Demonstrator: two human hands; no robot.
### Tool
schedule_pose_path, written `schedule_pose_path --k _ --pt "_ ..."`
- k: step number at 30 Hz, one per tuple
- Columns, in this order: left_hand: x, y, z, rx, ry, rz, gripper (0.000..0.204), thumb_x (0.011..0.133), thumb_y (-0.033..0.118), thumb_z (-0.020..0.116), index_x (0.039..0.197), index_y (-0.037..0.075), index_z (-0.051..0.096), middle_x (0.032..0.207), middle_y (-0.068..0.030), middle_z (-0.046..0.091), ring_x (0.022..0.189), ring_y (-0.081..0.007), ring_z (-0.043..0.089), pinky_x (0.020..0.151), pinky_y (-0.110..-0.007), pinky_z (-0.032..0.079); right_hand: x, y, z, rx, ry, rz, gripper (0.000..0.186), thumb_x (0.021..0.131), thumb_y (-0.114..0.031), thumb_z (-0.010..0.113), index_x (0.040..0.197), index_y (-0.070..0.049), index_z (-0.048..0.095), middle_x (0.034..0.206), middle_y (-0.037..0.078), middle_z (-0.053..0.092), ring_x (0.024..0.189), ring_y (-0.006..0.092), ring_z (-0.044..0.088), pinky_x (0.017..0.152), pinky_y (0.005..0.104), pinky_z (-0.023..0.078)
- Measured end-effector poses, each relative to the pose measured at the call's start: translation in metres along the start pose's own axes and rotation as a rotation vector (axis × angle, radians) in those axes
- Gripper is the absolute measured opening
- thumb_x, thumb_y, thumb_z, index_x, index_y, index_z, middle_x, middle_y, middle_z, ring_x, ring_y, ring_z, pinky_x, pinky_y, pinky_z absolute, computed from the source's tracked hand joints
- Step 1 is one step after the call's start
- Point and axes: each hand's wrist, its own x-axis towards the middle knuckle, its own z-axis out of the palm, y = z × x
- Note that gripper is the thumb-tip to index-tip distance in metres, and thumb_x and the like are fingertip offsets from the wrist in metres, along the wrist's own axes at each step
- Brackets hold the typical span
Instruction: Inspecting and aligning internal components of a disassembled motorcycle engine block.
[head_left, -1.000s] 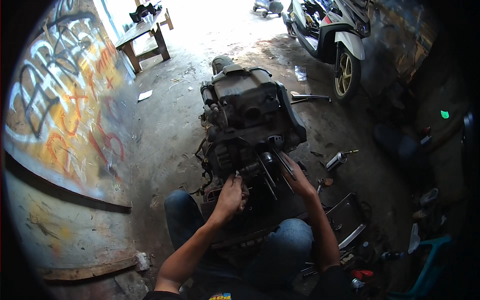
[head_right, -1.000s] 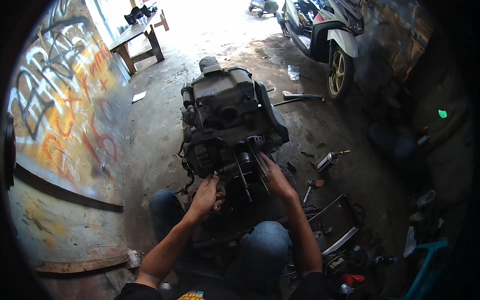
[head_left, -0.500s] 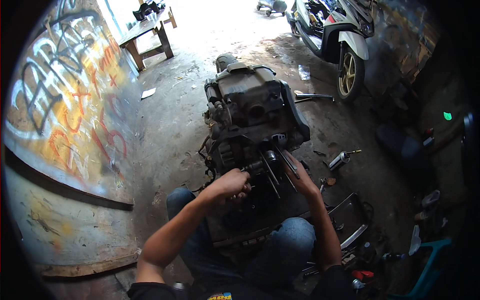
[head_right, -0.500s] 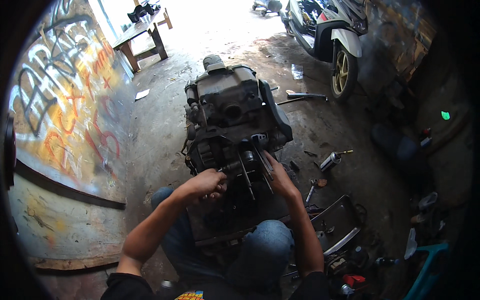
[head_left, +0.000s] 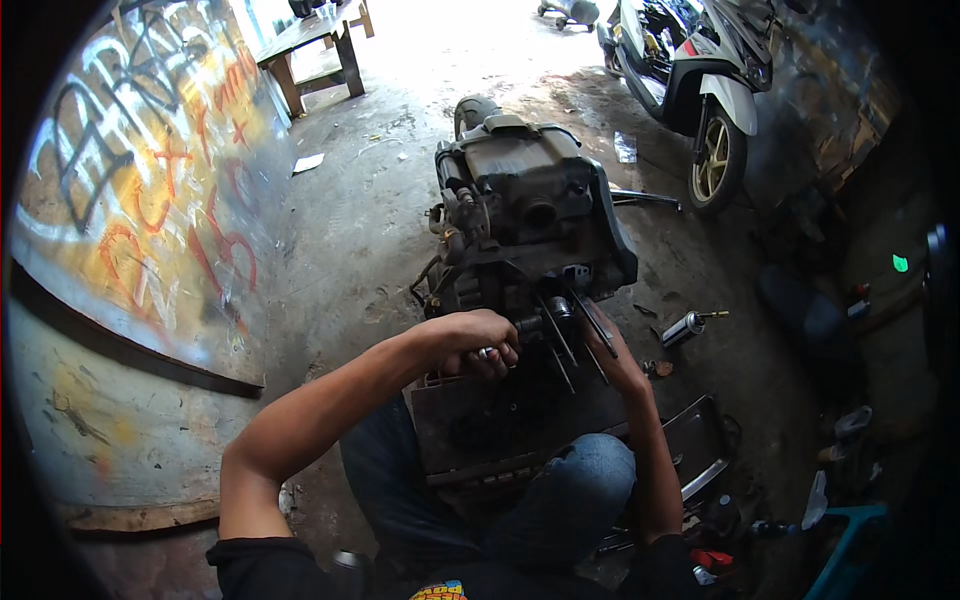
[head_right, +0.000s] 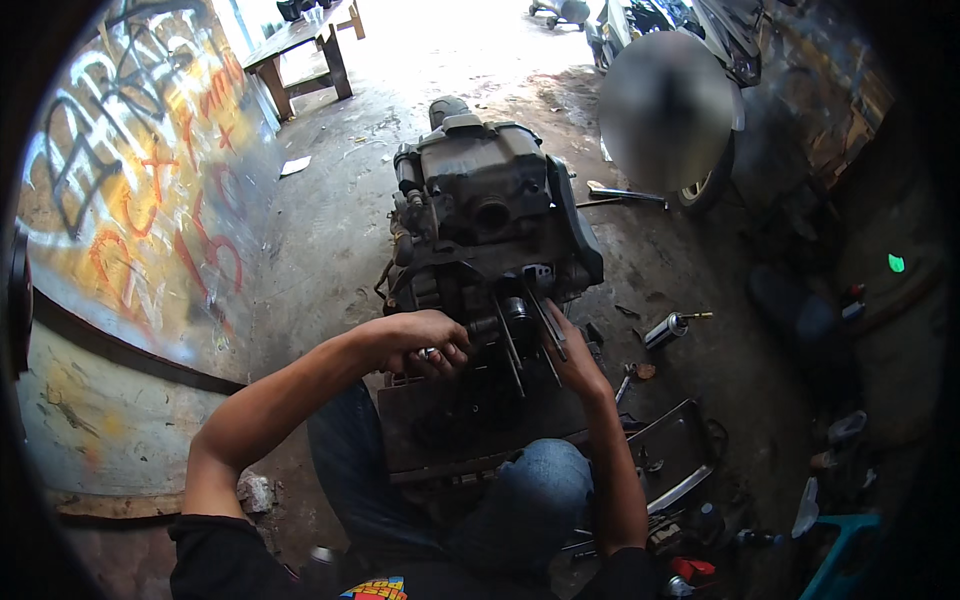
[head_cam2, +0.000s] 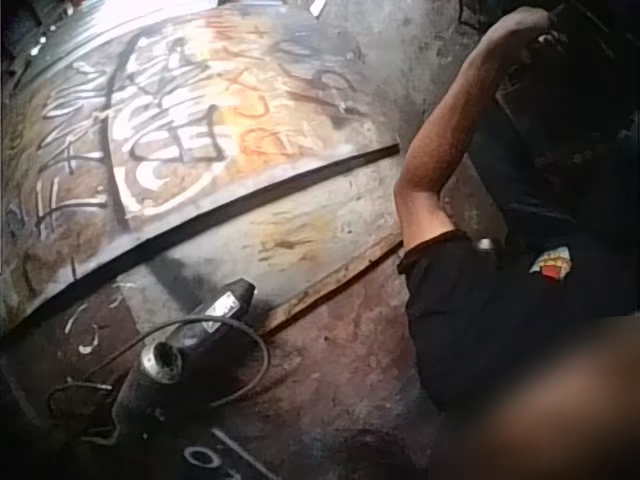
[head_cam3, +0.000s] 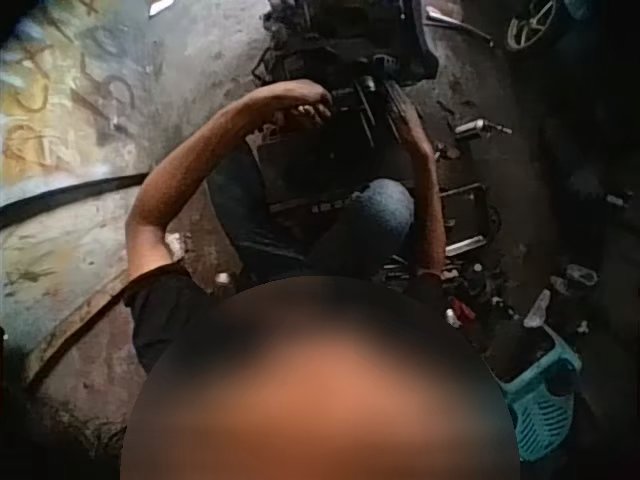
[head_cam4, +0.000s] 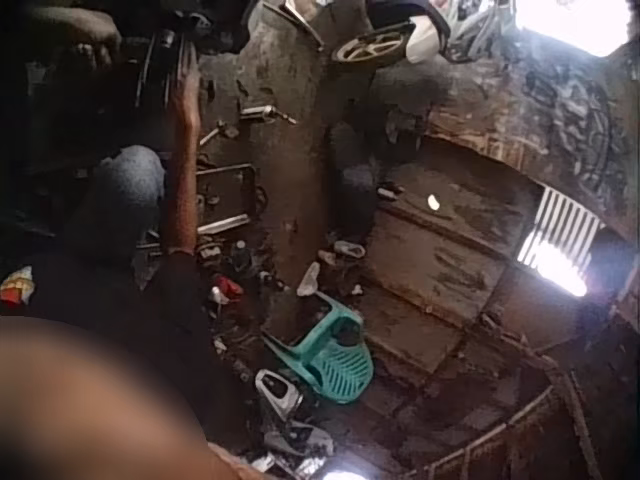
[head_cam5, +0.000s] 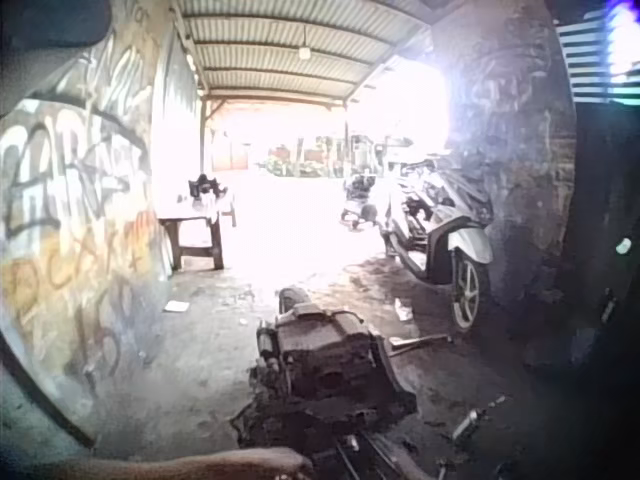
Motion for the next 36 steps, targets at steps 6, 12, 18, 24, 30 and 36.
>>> schedule_pose_path --k 6,12,18,24,30,36 --pt "0.015 -0.04 0.022 0.196 0.296 0.313 0.02 0.099 0.017 0.044 0.082 0.007 0.05 0.064 0.0018 0.048 0.044 -0.0088 0.042 0.034 -0.024 0.031 0.001 -0.016 0.0 0.109 -0.046 0.162 0.06 0.102 -0.026 0.054 0.149 0.006 0.034 0.141 0.026 0.052 0.134 0.0316 0.048 0.111 0.038 0.036" --pt "0.087 -0.102 0.02 0.711 1.021 1.191 0.022 0.103 0.014 0.041 0.119 -0.002 0.038 0.066 -0.0242 0.061 0.054 -0.0411 0.062 0.044 -0.047 0.045 -0.006 -0.011 -0.005 -0.004 0.001 0.038 0.058 0.103 -0.025 0.051 0.148 0.007 0.033 0.141 0.024 0.052 0.133 0.0286 0.048 0.112 0.0377 0.034" --pt "0.113 -0.107 -0.001 0.739 1.0 1.273 0.034 0.104 0.015 0.042 0.131 -0.002 0.031 0.075 -0.0279 0.064 0.068 -0.047 0.064 0.053 -0.052 0.045 -0.008 0.0 -0.007 0.011 -0.003 0.069 0.055 0.104 -0.023 0.049 0.147 0.008 0.035 0.143 0.024 0.05 0.136 0.0285 0.045 0.113 0.0353 0.032" --pt "0.077 -0.111 0.012 0.338 0.814 1.108 0.033 0.108 0.027 0.037 0.128 0.0 0.036 0.064 -0.011 0.055 0.056 -0.0206 0.056 0.052 -0.036 0.043 0.0 -0.038 -0.003 -0.017 -0.047 0.276 0.05 0.105 -0.018 0.048 0.147 0.006 0.037 0.137 0.02 0.054 0.129 0.0238 0.048 0.11 0.0317 0.034" --pt "0.062 -0.106 0.023 0.148 0.53 0.955 0.038 0.109 0.033 0.033 0.13 0.001 0.036 0.061 -0.0041 0.047 0.051 -0.0107 0.042 0.047 -0.028 0.035 -0.01 -0.033 -0.001 -0.003 0.029 0.434 0.044 0.105 -0.018 0.047 0.142 0.005 0.043 0.128 0.018 0.058 0.12 0.0219 0.052 0.106 0.0312 0.037" --pt "0.049 -0.098 0.022 -0.064 0.446 0.823 0.039 0.109 0.035 0.035 0.129 0.001 0.033 0.061 -0.0029 0.045 0.049 -0.0096 0.04 0.044 -0.026 0.034 0.002 -0.078 0.01 -0.146 0.081 0.64 0.045 0.105 -0.023 0.049 0.14 0.005 0.044 0.123 0.017 0.06 0.119 0.0224 0.053 0.104 0.032 0.038"
